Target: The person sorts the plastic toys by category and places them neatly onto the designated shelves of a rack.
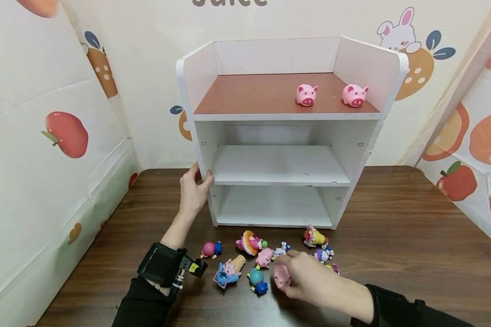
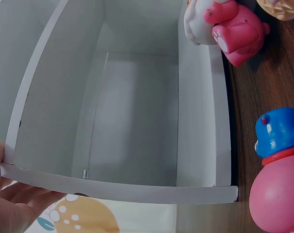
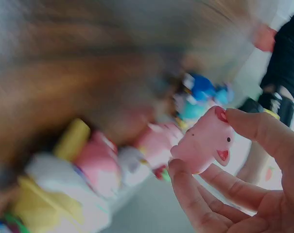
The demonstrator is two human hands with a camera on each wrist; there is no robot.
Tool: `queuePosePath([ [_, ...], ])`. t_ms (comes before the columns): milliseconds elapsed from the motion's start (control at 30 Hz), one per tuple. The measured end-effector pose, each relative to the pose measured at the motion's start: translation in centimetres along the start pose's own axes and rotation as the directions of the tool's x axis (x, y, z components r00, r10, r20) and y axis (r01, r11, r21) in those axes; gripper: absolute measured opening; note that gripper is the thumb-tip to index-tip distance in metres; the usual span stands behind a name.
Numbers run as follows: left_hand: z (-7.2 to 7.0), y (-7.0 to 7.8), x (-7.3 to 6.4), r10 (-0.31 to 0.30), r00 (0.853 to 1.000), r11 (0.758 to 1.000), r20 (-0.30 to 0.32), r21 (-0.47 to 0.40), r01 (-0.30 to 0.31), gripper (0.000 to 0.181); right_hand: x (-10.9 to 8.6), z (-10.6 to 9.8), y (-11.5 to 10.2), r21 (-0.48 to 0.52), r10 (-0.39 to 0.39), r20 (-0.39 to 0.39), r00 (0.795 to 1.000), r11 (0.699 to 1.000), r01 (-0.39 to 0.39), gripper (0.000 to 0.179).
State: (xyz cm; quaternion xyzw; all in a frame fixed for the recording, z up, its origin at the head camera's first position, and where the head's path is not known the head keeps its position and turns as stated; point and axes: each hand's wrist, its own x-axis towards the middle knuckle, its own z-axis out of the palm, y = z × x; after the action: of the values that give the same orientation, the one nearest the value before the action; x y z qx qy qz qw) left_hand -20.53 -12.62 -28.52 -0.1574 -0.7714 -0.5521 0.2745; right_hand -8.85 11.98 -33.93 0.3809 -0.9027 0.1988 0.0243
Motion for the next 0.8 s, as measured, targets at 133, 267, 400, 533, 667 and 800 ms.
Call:
queuePosePath([
  [133,0.0,0.1,0.0,0.005,1.0,1.0,-0.003,-0.005,-0.005,0.031,0.2,-2.3,-0.8,-0.019,-0.028,-0.043,0.999,0.999,0.027,0.034],
  [267,0.1,0.1,0.0,0.008,1.0,1.0,-0.004,-0.004,-0.008,0.031,0.4,-4.5,-1.7,-0.08,-0.053,-0.097,0.994,0.996,0.045,0.036],
  [400,0.1,0.1,0.0,0.006,1.0,1.0,-0.004,-0.01,-0.006,0.03,0.7,-6.4,-2.3,-0.124,-0.079,-0.129,0.989,0.99,0.063,0.037],
  [533,0.0,0.1,0.0,0.006,1.0,1.0,-0.006,-0.018,-0.006,0.03,1.4,-8.1,-2.9,-0.111,-0.095,-0.135,0.986,0.991,0.08,0.037],
  [667,0.0,0.1,0.0,0.008,1.0,1.0,-0.004,-0.016,-0.008,0.031,2.0,-10.0,-3.6,-0.143,-0.09,-0.118,0.989,0.987,0.073,0.037],
  [800,0.0,0.1,0.0,0.007,1.0,1.0,-0.004,-0.01,-0.007,0.031,3.0,-11.7,-4.0,-0.193,-0.125,-0.116,0.985,0.976,0.101,0.038],
])
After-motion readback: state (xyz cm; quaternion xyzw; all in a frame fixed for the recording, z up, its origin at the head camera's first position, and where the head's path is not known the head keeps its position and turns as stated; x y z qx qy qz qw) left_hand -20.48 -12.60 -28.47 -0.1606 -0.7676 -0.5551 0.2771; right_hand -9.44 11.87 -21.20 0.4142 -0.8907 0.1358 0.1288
